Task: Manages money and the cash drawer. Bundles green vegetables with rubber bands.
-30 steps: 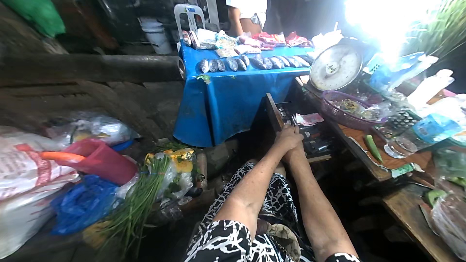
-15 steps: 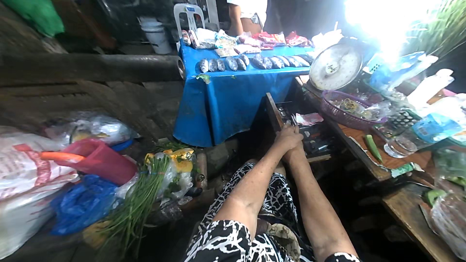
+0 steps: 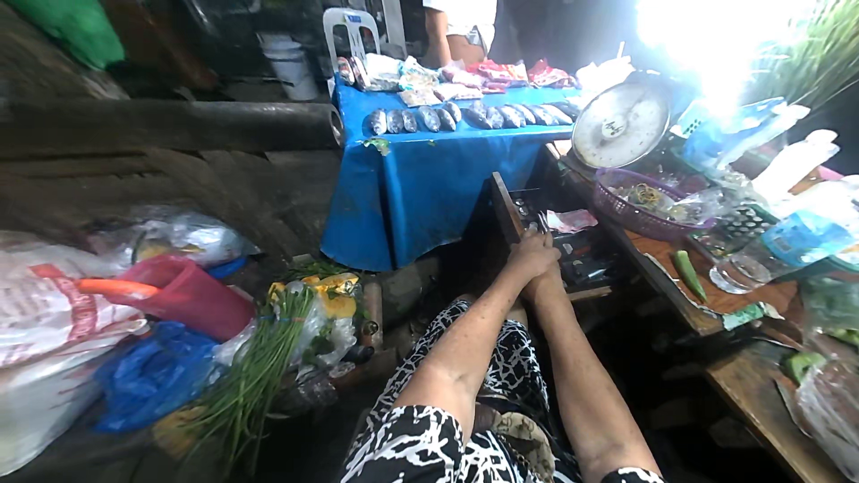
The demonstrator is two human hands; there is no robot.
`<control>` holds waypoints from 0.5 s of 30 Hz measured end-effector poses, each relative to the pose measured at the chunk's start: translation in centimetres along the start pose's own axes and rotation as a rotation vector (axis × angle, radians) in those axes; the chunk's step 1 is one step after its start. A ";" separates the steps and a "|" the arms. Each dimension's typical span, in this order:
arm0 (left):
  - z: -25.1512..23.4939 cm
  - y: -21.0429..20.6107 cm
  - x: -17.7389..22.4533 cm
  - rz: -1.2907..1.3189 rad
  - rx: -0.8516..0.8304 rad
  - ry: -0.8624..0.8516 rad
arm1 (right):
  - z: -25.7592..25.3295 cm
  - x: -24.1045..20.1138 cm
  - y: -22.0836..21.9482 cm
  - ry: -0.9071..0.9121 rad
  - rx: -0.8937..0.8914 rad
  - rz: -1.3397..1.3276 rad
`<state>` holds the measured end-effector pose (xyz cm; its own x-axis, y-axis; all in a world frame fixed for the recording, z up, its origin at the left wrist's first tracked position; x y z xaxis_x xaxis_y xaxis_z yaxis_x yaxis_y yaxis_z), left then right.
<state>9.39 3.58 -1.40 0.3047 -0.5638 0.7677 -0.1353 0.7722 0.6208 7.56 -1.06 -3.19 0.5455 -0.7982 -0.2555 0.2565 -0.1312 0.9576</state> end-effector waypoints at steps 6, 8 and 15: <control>0.0 0.0 -0.3 0.022 -0.004 0.034 | 0.8 -1.1 0.6 -0.010 -0.147 0.048; 0.0 0.0 -0.2 0.011 -0.001 0.027 | 1.8 -1.4 2.1 0.006 -0.034 -0.043; -0.2 -0.1 -0.2 0.013 -0.006 0.012 | 4.8 -2.7 6.5 -0.087 -0.131 -0.143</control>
<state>9.49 3.73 -1.64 0.3138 -0.5503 0.7738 -0.1340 0.7811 0.6098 3.94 -2.61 4.36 0.4265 -0.8257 -0.3692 0.4309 -0.1734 0.8856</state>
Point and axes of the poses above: each hand's wrist, its own z-axis away from the middle knuckle, its own y-axis out of the back of the hand, x = y × z, the point moved 10 cm from there along -z, towards the middle knuckle, and after that the axes turned 4 degrees about -x, right-handed, at the moved point
